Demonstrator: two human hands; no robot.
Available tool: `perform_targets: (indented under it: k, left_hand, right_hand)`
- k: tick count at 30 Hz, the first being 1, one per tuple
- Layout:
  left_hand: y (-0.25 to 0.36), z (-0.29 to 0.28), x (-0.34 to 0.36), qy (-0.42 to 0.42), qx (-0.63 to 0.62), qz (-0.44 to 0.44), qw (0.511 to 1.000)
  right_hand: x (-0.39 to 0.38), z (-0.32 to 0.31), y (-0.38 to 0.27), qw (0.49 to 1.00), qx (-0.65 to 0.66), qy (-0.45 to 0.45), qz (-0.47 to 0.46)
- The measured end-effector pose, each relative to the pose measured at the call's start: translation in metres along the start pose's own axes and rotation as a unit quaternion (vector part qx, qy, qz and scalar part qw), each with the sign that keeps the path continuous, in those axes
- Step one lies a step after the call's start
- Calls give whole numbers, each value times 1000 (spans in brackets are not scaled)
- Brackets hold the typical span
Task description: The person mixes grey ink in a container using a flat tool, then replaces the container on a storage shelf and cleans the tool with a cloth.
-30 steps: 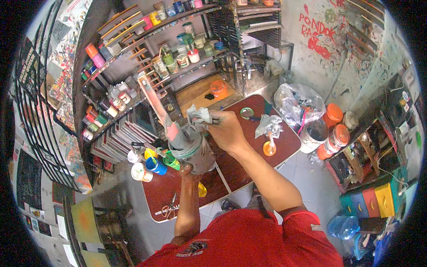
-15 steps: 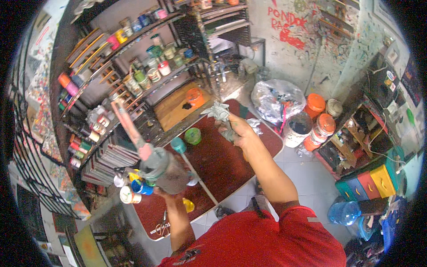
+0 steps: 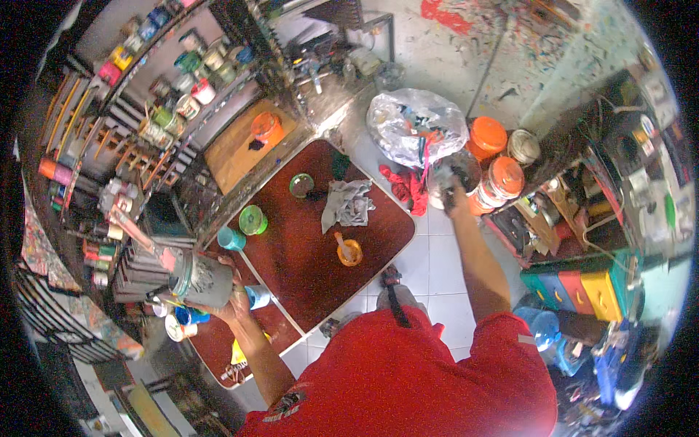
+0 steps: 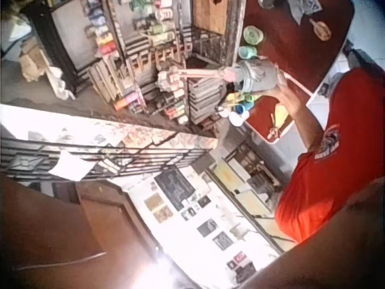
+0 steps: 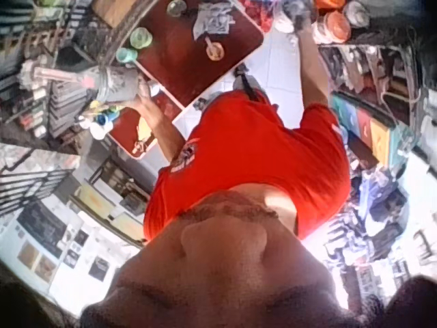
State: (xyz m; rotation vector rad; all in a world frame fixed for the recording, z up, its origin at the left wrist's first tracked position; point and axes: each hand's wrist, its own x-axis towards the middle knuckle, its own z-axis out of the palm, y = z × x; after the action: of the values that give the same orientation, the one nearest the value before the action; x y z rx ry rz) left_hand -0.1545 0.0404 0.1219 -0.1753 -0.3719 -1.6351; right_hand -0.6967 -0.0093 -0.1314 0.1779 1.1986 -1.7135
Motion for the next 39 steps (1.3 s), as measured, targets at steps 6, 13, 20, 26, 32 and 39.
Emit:
perform_targets:
  k: [6, 13, 20, 26, 32, 39]
  left_hand:
    - [-22, -7, 13, 64, 72, 80, 992]
    - [-27, -20, 4, 62, 121, 125, 983]
    - [-34, -17, 43, 57, 153, 136, 977]
    - [16, -10, -20, 182, 220, 291, 913]
    - [21, -5, 10, 104, 180, 177, 962]
    - [34, -12, 3, 116, 222, 169, 953]
  right_hand:
    - [85, 14, -11, 962, -246, 115, 16]
    - [-17, 167, 150, 378, -741, -390, -394]
    - [117, 160, 227, 321, -698, -409, -492]
    - [-11, 218, 206, 355, -724, -413, -424]
    - [-2, 243, 132, 473, -690, -378, -396]
    - [-98, 283, 51, 550, -649, -441, -285]
